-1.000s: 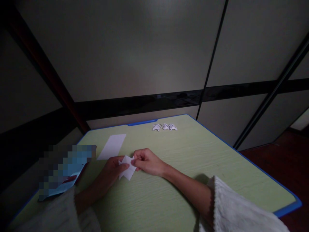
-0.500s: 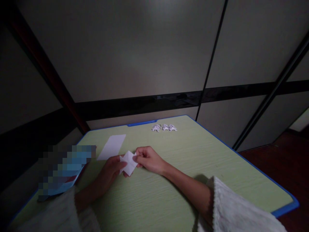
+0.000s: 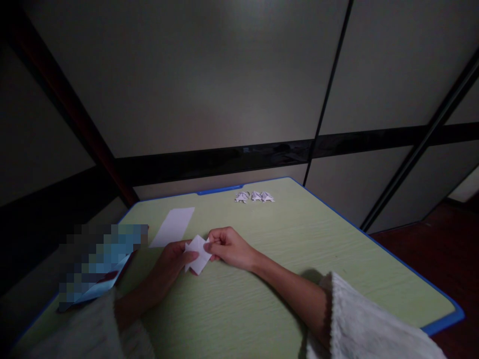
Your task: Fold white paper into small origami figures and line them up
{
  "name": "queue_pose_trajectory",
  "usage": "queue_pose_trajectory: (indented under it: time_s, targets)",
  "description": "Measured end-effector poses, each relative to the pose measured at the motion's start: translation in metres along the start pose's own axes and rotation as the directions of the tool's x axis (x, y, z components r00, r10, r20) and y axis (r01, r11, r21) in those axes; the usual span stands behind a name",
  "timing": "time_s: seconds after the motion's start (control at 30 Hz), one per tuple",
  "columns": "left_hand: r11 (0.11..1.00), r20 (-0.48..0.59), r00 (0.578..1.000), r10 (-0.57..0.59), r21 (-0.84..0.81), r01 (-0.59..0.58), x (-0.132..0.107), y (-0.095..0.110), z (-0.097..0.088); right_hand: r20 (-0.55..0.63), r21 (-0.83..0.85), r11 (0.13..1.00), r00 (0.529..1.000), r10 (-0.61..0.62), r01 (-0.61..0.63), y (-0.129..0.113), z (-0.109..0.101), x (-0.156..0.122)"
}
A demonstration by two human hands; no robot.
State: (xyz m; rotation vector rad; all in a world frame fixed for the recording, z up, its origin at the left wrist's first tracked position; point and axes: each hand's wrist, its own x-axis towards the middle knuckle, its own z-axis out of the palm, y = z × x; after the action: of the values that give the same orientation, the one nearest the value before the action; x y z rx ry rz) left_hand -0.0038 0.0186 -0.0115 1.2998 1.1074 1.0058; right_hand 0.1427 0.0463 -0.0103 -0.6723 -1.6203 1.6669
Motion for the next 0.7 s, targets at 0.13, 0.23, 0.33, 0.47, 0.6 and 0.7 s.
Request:
queue_pose_trajectory:
  time_s: [0.13,0.23,0.33,0.47,0.6,0.7]
  targets:
    - [0.999,0.018,1.000,0.020,-0.051,-0.019,0.0001,-0.0017,-0.0001,-0.027,0.034,0.999,1.000,0.007,-0.006,-0.0021,0.0003,0.0003]
    - [0.992,0.021,1.000,0.003,-0.124,0.000,-0.0003,-0.0037,0.0001,-0.019,0.063,0.998,1.000,0.025,-0.024,-0.0038,0.0002,0.0008]
    - [0.992,0.039,0.999,0.002,-0.127,0.003,-0.0006,-0.0032,0.0006,-0.003,0.048,0.998,0.999,0.045,-0.045,-0.0046,0.0004,0.0013]
    - [0.997,-0.028,0.997,0.071,-0.026,-0.072,-0.0008,0.0027,0.0011,-0.119,0.089,0.995,0.992,-0.030,0.040,-0.0062,0.0007,0.0019]
    - [0.993,-0.144,0.983,0.112,0.034,-0.109,-0.0002,0.0056,0.0006,-0.193,0.087,0.992,0.978,-0.075,0.094,-0.0059,0.0015,0.0023]
    - [0.994,-0.140,0.984,0.106,0.043,-0.101,0.0004,0.0035,0.0002,-0.180,0.071,0.997,0.984,-0.019,0.032,-0.0022,0.0028,0.0028]
